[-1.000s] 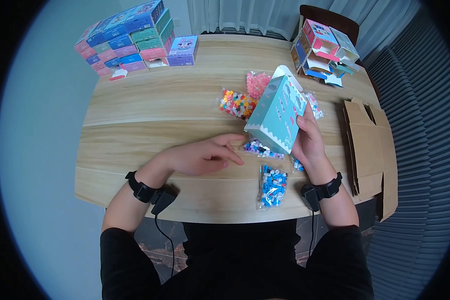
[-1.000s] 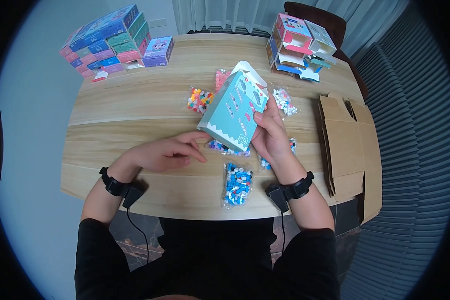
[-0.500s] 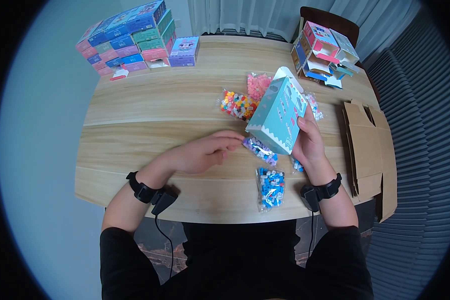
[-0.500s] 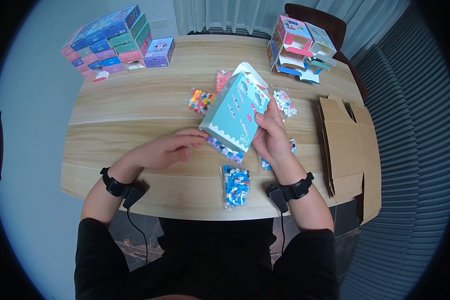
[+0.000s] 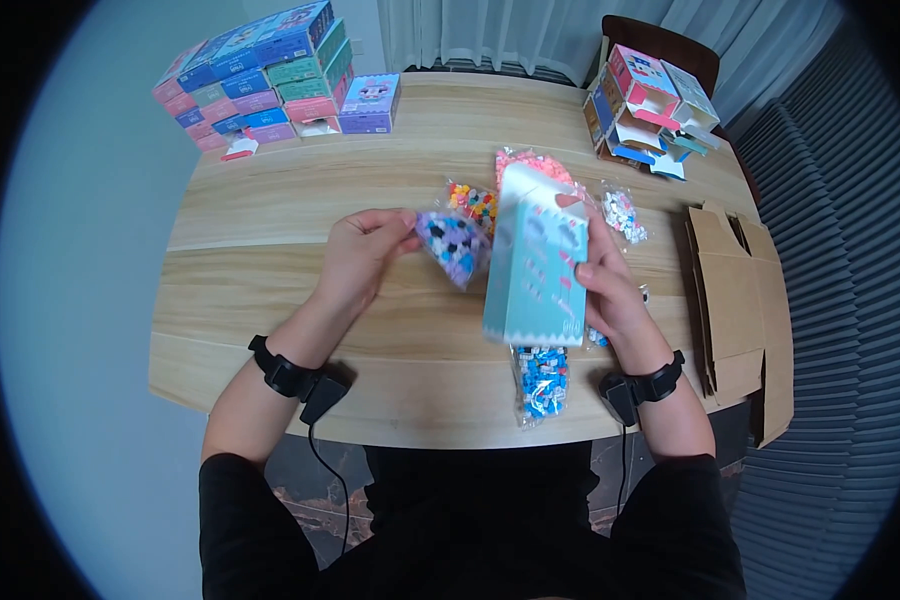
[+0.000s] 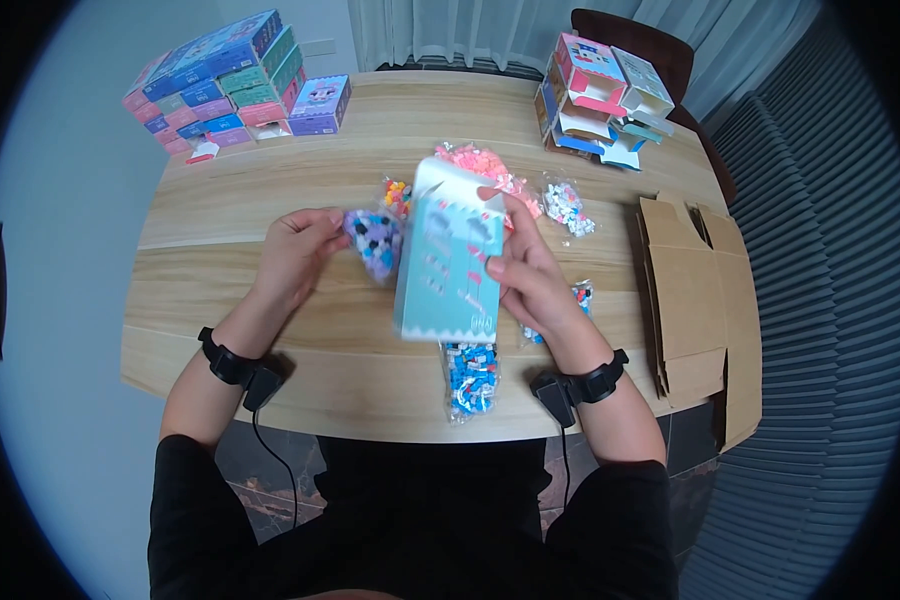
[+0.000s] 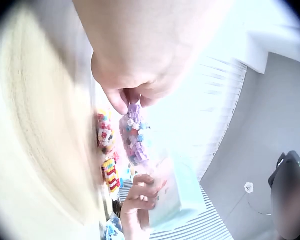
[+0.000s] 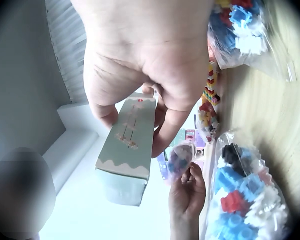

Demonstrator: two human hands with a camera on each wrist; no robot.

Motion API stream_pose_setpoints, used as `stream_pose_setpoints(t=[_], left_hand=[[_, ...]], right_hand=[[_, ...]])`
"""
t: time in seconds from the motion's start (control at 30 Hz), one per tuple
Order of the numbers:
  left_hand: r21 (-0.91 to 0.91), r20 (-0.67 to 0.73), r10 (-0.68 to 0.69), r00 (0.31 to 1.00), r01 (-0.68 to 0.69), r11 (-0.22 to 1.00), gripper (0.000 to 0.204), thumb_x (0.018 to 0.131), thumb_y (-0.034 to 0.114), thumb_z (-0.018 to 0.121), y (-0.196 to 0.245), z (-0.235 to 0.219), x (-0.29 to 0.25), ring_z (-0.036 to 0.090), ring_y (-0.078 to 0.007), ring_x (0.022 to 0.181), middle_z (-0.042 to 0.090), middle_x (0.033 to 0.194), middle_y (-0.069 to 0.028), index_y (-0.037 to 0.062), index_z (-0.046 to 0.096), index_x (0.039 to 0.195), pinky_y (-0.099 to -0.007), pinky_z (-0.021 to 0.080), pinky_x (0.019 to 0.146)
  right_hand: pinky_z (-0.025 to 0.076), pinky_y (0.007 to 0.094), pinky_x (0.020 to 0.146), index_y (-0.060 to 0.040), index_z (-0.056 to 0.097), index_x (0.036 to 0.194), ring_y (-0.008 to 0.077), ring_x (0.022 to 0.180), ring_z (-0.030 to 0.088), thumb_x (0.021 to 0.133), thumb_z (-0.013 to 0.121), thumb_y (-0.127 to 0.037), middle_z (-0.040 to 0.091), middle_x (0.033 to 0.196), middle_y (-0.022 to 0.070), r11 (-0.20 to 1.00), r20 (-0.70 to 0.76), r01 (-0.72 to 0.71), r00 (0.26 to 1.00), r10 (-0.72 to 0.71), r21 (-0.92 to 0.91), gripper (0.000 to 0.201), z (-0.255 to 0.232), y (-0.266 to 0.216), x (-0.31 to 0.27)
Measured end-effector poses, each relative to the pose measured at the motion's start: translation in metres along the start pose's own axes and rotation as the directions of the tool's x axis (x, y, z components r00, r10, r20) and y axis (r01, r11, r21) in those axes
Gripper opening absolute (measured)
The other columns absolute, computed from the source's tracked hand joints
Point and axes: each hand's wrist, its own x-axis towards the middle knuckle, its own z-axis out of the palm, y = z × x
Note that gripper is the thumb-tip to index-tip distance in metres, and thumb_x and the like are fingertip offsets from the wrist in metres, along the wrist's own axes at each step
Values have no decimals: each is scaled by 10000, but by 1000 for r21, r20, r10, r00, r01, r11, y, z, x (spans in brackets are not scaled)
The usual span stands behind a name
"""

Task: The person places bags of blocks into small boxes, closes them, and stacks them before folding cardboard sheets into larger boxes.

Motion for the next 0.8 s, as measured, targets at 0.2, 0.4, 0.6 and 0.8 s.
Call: stream_pose_setpoints(t=[0.2,0.4,0.6,0.8], left_hand=[[-145,-180,134,974,-161,976,96,894,40,662,4,-6,5,649,-147,845,680,969,-103,-33,656,956,-255,539,810],[-146,-98,281,955,-293,945,48,898,14,646,11,-6,3,637,-120,842,656,1023,-98,-15,641,936,-239,523,803],[-72,167,321,932,-313,947,58,889,-45,625,4,2,-5,618,-100,861,625,1066,-92,-6,618,932,-234,506,802],[-75,178,317,932,-308,948,81,892,-36,615,4,-3,-2,575,-91,870,598,1030,-63,34,575,903,-247,475,814]], right_hand=[[442,318,972,-101,264,1437,184,1141,570,827,651,-27,569,1226,136,984,160,-68,983,95,-165,726,3,2,0],[481,246,848,-77,253,1433,134,1028,606,850,631,60,602,1159,118,940,229,-191,938,259,-282,708,-9,8,-1],[490,238,815,-67,259,1427,133,994,619,854,638,64,615,1133,120,922,205,-245,928,313,-300,699,-4,8,-3],[488,245,827,-78,263,1424,137,1003,614,842,637,60,614,1124,112,918,181,-228,938,297,-324,705,-4,7,-1]])
